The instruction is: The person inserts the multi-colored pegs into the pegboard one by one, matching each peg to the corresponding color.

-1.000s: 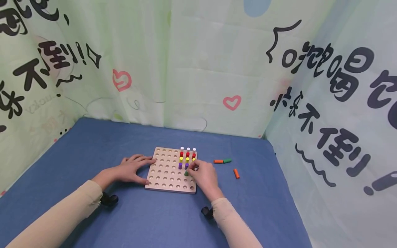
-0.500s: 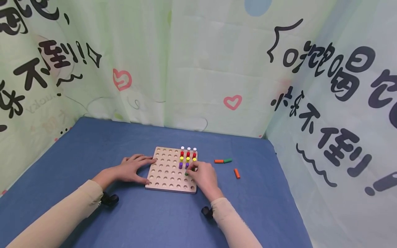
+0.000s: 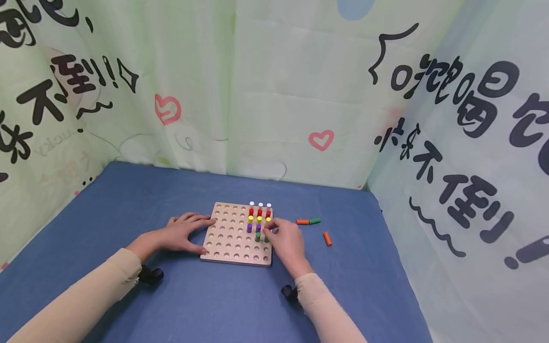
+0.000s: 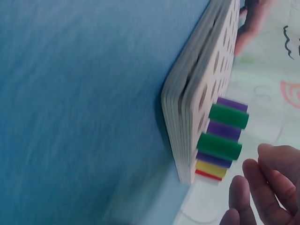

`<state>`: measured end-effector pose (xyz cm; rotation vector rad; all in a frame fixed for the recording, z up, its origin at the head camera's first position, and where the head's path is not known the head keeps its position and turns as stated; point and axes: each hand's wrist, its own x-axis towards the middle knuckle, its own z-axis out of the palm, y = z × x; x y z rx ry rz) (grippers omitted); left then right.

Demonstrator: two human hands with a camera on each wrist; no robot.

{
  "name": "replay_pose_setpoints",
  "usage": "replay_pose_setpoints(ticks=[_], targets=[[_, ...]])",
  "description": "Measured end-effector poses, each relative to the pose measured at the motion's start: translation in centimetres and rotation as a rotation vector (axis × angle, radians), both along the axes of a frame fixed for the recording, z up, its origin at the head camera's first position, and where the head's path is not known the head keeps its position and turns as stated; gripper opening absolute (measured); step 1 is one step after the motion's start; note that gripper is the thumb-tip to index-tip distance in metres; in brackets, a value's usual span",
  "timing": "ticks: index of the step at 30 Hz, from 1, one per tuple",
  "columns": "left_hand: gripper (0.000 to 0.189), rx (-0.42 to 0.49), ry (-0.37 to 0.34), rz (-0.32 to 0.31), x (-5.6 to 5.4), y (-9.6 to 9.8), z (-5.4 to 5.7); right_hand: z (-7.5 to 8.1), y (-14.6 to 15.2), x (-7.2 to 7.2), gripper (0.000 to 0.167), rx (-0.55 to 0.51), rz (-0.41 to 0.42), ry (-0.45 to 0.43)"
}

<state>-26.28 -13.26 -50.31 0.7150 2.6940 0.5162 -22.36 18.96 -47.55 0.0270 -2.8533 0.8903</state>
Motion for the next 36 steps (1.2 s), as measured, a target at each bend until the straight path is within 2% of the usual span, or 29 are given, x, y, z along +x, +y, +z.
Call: replay_pose_setpoints(ticks=[8,23,28,36], targets=[[0.096,0.003,0.001,-0.001,0.0,0.0,-0.1,0.3,2.3,-0.3,0.009,0.011,-0.050,0.011],[0.097,0.003,0.003,-0.001,-0.2,0.0,0.0,-0.9,7.8,-1.0,0.014,0.082,-0.131,0.002],[0.097,0.002,-0.002,-0.001,-0.3,-0.1,-0.2,-0.9,9.4,-1.7,0.014,0.079,-0.135,0.008],[0.095,0.003,-0.008,-0.003,-0.1,0.1,-0.2,-0.9,11.0,-3.1,0.018,0.099,-0.150,-0.040]])
